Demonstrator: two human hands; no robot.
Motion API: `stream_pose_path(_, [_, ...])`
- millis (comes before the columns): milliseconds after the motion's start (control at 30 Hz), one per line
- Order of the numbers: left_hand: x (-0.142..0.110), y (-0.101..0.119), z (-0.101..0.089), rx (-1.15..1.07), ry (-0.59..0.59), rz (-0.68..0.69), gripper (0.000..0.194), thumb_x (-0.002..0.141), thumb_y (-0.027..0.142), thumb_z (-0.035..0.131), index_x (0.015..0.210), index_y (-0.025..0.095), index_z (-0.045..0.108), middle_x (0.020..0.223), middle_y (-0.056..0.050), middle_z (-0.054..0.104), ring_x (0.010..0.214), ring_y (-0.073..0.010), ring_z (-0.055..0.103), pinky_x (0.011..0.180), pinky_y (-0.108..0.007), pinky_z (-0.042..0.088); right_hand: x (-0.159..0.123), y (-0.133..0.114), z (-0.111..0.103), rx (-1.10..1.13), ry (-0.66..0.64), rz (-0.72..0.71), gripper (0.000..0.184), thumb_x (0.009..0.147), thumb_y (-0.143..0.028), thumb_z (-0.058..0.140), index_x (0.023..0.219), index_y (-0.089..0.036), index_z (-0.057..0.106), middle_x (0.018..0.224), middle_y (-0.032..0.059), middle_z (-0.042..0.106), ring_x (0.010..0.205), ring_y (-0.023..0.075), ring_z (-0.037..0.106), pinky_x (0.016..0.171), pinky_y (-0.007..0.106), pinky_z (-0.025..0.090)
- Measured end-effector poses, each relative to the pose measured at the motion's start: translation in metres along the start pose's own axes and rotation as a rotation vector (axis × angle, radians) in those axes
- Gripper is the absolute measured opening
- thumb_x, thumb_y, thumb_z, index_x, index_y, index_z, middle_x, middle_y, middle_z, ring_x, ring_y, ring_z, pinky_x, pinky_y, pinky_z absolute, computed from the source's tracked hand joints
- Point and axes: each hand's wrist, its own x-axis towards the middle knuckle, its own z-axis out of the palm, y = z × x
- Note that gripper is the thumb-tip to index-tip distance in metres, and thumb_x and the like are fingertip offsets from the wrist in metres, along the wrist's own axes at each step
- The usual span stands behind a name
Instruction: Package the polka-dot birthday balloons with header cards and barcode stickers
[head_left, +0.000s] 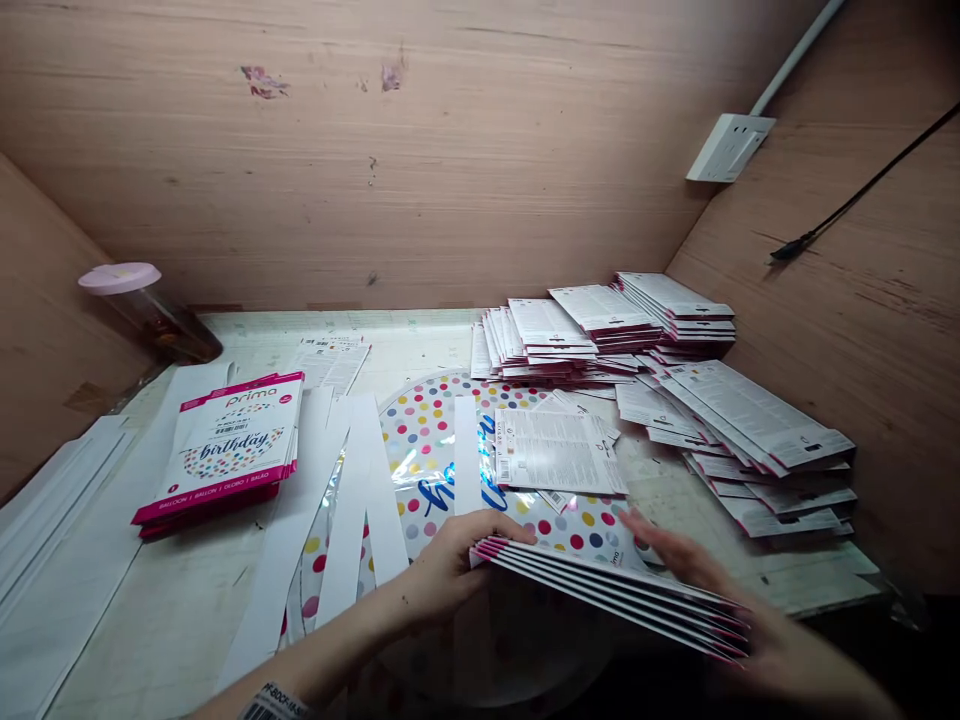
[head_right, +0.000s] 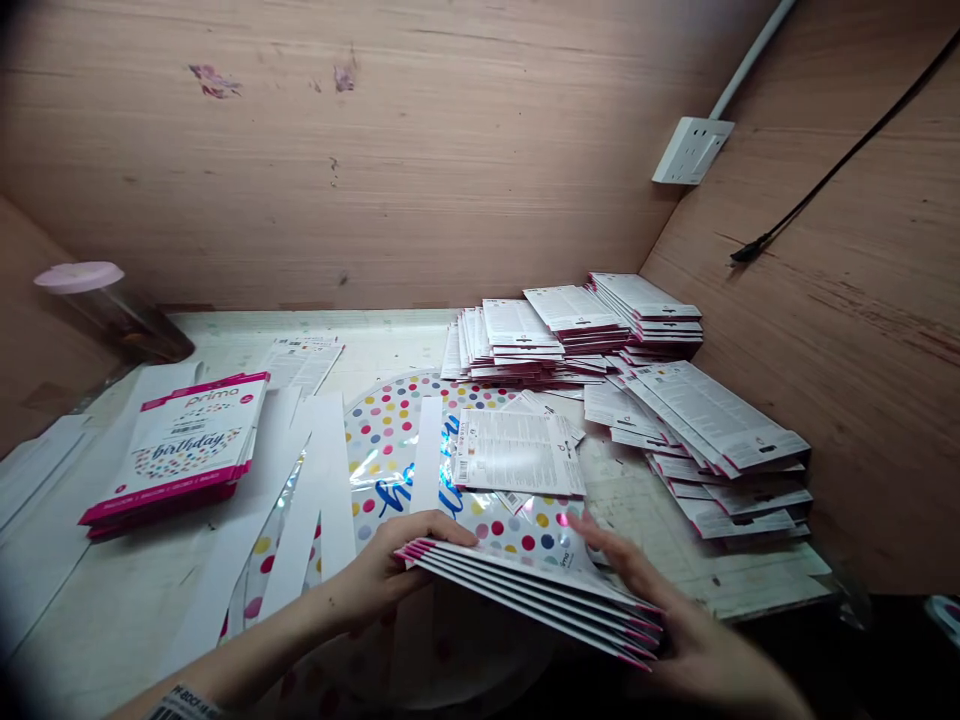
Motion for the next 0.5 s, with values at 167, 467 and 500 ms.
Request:
stream_pose_path(167, [-0.008, 0.012, -0.004, -0.013, 0.22, -0.094, 0.02, 0.088, 0.029, 0.062, 0.104, 0.017, 0.058, 0.103, -0.009, 0.065, 0.096, -0.0228, 0.062, 0.087, -0.037, 0.051, 0.021, 0.01, 0.083, 0.109, 0.585, -0.054, 0.032, 0.084, -0.044, 0.065, 0.108, -0.023, 0.071, 0.112, 0.0118, 0.071, 0.108, 0.032, 0.065, 0.091, 0.044, 0.056])
stream_pose_path(467, [-0.074, 0.02, -0.058, -0.256, 0.599, -0.38, 0.051, 0.078, 0.04, 0.074, 0.118, 0.017, 0.051, 0.11, -0.01, 0.07, 0.105, -0.0268, 0.065, 0.09, -0.039, 0.053, 0.128, -0.028, 0.081, 0.249, 0.196, -0.038, 0.079, 0.081, -0.082, 0.03, 0.119, -0.021, 0.063, 0.122, 0.0141, 0.066, 0.119, 0.0314, 0.058, 0.103, 0.05, 0.046])
stream_pose_path(500, [-0.079, 0.017, -0.06, -0.239, 0.615, -0.354, 0.051, 0.077, 0.04, 0.074, 0.117, 0.017, 0.052, 0.11, -0.01, 0.07, 0.106, -0.0269, 0.065, 0.091, -0.039, 0.052, 0.134, -0.027, 0.077, 0.249, 0.229, -0.02, 0.081, 0.081, -0.083, 0.029, 0.121, -0.021, 0.062, 0.129, 0.0145, 0.062, 0.126, 0.0318, 0.053, 0.108, 0.052, 0.04])
